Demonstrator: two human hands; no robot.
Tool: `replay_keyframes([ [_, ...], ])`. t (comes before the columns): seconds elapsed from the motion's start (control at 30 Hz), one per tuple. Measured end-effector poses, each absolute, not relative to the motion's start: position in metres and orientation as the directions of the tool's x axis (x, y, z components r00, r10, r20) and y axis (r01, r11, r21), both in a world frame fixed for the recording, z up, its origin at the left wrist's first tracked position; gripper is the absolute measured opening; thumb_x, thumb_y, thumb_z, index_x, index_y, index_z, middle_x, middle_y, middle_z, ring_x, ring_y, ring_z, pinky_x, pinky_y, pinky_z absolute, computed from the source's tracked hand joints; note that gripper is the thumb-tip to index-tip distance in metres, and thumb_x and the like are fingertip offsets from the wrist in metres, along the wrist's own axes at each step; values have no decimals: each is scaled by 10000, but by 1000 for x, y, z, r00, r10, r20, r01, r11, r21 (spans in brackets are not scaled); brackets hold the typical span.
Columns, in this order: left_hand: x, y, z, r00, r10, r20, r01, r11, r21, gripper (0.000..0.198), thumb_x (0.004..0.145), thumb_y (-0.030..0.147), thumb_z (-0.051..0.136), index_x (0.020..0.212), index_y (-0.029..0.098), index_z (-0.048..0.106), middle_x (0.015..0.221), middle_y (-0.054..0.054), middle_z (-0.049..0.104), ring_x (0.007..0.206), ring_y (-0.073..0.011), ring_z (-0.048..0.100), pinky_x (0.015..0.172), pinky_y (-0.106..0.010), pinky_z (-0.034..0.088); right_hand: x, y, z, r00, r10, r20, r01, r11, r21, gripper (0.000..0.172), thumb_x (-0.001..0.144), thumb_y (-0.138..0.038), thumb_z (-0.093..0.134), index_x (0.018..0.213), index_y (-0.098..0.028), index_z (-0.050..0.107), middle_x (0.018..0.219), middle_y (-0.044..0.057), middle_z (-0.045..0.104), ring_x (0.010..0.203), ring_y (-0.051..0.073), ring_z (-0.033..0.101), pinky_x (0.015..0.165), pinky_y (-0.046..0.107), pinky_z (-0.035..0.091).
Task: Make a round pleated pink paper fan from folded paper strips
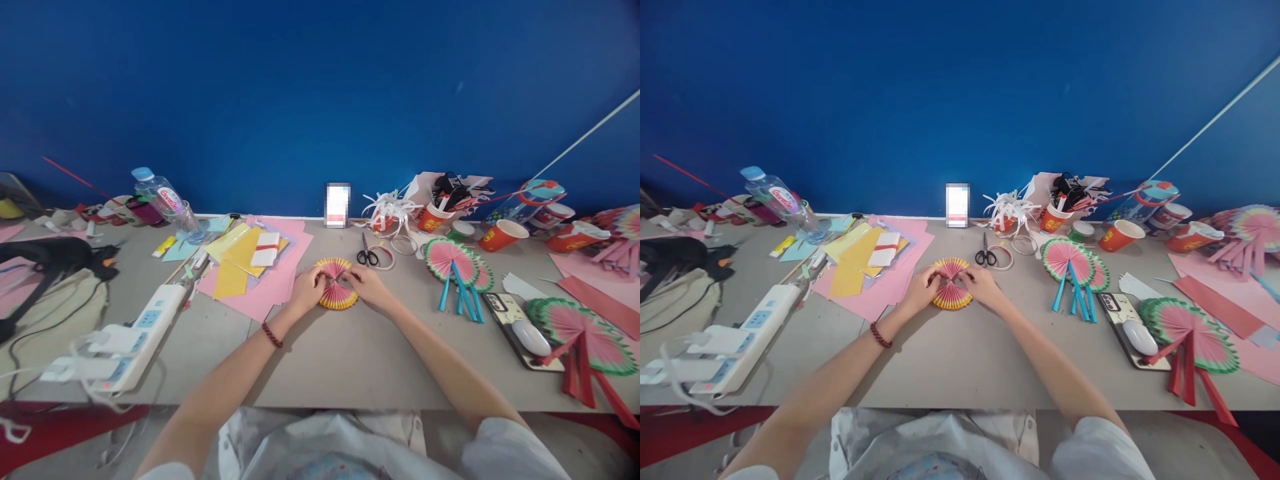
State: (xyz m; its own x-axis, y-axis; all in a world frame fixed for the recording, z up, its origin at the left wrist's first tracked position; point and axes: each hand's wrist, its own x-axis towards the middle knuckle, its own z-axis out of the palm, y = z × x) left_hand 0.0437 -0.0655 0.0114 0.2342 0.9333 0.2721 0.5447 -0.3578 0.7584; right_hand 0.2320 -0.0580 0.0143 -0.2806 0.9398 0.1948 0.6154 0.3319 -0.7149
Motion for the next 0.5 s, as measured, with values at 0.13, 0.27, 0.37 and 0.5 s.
replay_keyframes([
  [0.13,45,-66,10,236,938,256,600,-348,720,129,781,202,540,859,196,643,751,-8,645,660,-132,577,616,-244,442,229,-62,18,-273,938,212,580,337,-742,123,816,-251,582,761,-197,677,795,36,670,731,153,586,672,260,417],
  [0.27,47,-65,11,239,939,247,635,-344,692,111,779,213,559,824,212,660,742,-3,654,653,-128,576,585,-233,414,226,-63,16,-265,938,225,556,339,-759,86,779,-226,619,710,-195,658,758,26,666,721,155,581,673,264,417],
  [0.37,46,-63,13,229,958,174,645,-283,710,84,764,240,596,789,216,672,676,9,653,616,-131,580,548,-228,400,224,-63,14,-257,936,241,542,346,-766,107,790,-185,583,709,-193,652,761,25,667,729,154,581,672,261,413],
  [0.5,45,-60,14,261,947,186,634,-314,707,61,742,234,640,764,209,691,717,-2,674,633,-136,597,561,-231,417,222,-63,13,-269,933,240,550,353,-757,162,810,-152,525,718,-190,652,721,14,657,679,141,568,630,245,391],
])
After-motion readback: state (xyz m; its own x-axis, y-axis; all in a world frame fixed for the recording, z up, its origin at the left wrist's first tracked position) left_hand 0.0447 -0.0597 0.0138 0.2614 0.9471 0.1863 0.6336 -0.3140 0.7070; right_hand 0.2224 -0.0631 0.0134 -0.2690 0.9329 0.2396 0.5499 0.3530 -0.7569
